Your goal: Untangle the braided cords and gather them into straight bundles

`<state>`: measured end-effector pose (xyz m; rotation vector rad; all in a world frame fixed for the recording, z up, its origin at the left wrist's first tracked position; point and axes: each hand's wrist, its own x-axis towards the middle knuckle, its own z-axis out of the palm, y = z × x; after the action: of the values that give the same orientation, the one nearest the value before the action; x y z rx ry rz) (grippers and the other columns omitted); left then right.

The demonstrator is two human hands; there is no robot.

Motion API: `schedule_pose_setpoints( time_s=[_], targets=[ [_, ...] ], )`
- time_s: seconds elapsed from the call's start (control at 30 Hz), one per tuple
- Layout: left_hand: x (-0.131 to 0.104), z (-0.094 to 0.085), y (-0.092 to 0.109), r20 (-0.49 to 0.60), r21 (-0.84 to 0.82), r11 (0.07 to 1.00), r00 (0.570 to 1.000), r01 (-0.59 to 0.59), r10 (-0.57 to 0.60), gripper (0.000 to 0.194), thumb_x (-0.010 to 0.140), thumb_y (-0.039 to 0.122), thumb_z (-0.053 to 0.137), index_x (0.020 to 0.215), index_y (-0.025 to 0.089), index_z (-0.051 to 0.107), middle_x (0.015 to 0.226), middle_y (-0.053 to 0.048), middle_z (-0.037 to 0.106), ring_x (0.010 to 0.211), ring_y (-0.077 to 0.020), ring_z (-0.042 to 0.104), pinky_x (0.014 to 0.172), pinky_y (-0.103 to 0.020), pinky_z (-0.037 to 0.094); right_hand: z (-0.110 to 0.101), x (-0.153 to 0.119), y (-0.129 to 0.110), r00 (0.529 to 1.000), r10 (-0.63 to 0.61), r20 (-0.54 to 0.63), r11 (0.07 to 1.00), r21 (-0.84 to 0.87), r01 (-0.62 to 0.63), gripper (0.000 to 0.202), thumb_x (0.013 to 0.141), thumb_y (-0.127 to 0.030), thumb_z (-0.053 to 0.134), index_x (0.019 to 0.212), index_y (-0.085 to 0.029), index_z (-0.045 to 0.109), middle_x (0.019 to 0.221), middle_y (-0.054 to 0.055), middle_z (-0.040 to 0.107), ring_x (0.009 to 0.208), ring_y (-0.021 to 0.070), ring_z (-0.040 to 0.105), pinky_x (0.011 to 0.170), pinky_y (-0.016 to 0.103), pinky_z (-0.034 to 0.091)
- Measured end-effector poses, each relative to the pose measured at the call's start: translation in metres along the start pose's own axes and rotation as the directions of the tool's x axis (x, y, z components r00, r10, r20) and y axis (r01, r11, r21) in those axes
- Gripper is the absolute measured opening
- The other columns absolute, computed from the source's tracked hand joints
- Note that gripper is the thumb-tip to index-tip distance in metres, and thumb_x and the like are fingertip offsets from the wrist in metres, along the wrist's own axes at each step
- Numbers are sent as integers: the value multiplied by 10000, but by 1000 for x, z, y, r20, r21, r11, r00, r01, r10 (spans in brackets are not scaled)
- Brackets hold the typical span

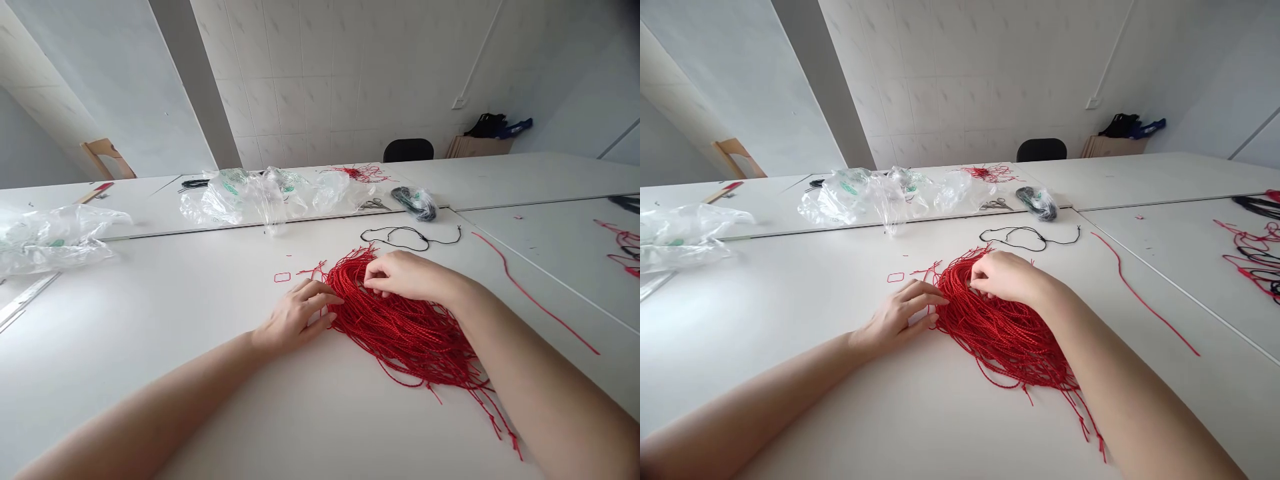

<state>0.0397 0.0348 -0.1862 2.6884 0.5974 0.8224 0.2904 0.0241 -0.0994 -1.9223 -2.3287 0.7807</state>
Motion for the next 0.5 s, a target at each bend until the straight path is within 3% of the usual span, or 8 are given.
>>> schedule_pose_setpoints(
  time_s=[0.17,0.37,0.5],
  targets=[
    [-3,3,-4,84,26,999,996,-26,23,245,996,227,552,1193,212,697,1213,-100,669,1044,-226,624,895,-364,543,-7,-10,-4,997,29,64,999,16,-31,96,850,-228,568,802,-221,650,780,5,739,682,149,645,577,258,408],
    [-2,2,-3,107,34,999,994,-37,34,279,1001,220,530,1232,215,686,1209,-102,677,1018,-225,628,882,-367,552,-6,-12,-12,990,78,116,997,-39,-74,56,834,-211,598,828,-209,653,790,24,737,693,150,639,594,261,397],
    [-2,2,-1,97,42,999,995,-15,11,305,1010,228,508,1265,207,673,1215,-108,675,1015,-225,629,874,-370,556,-5,-14,-12,978,112,174,994,-20,-110,126,833,-331,644,828,-205,646,774,31,735,682,157,642,583,258,412]
  ],
)
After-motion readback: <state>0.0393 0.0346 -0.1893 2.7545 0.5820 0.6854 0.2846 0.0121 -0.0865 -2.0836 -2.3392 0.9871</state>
